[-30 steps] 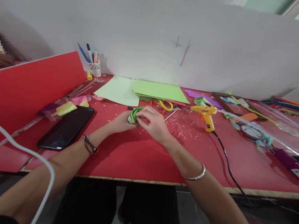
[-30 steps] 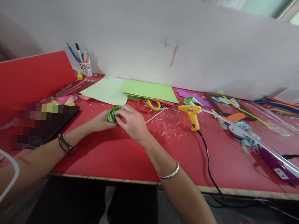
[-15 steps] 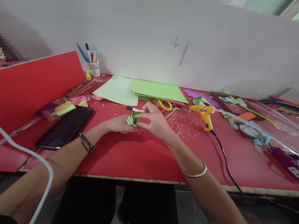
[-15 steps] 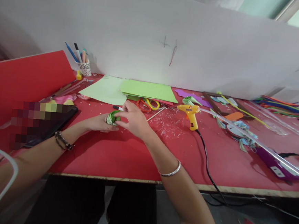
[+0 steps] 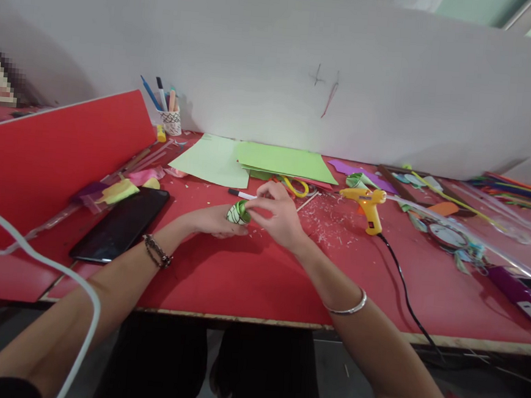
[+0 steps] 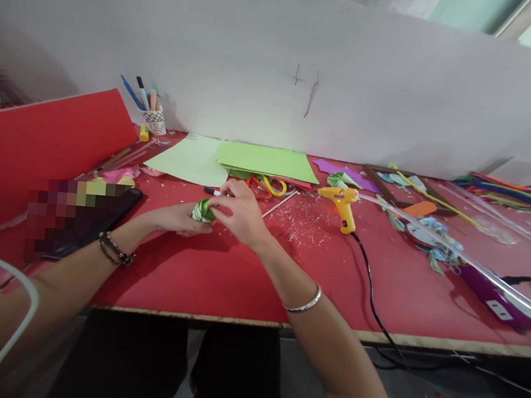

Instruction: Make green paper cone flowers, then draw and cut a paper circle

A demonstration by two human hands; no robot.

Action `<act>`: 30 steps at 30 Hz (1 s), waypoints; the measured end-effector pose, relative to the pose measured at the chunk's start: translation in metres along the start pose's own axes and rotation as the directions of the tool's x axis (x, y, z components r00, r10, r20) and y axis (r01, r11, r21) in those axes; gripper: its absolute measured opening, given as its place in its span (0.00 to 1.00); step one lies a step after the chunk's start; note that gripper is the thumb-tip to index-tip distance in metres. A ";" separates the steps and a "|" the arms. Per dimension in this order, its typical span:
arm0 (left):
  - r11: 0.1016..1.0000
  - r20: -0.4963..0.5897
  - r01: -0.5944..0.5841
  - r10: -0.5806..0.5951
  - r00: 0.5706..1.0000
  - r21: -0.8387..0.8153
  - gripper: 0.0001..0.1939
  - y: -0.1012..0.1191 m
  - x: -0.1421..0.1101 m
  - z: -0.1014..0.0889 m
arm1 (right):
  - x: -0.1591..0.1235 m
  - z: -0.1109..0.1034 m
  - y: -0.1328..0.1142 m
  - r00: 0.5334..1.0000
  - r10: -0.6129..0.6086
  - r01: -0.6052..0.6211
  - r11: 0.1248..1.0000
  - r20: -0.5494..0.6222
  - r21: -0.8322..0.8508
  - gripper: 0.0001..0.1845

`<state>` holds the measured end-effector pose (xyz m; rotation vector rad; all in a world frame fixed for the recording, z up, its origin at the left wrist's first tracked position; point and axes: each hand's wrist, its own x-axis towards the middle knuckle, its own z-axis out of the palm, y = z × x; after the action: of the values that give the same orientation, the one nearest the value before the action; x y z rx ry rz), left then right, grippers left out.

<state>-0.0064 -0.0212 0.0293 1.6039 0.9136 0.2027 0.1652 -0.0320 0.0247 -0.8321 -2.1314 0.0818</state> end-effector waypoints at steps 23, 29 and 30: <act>0.997 0.157 -0.062 0.054 0.986 0.049 0.13 -0.004 -0.003 -0.004 | 0.003 -0.022 -0.016 0.910 -0.307 0.387 0.870 0.280 -0.306 0.14; 0.995 0.044 -0.087 0.085 0.995 0.041 0.13 -0.007 0.000 -0.003 | 0.000 -0.013 -0.008 0.942 -0.217 0.277 0.934 0.255 -0.225 0.10; 0.995 0.036 -0.086 0.085 0.996 0.041 0.12 -0.007 0.001 -0.003 | 0.000 -0.013 -0.007 0.943 -0.217 0.271 0.940 0.252 -0.207 0.10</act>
<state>-0.0104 -0.0187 0.0235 1.6824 0.8286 0.2167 0.1707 -0.0400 0.0352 -0.7105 -2.4799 -0.2262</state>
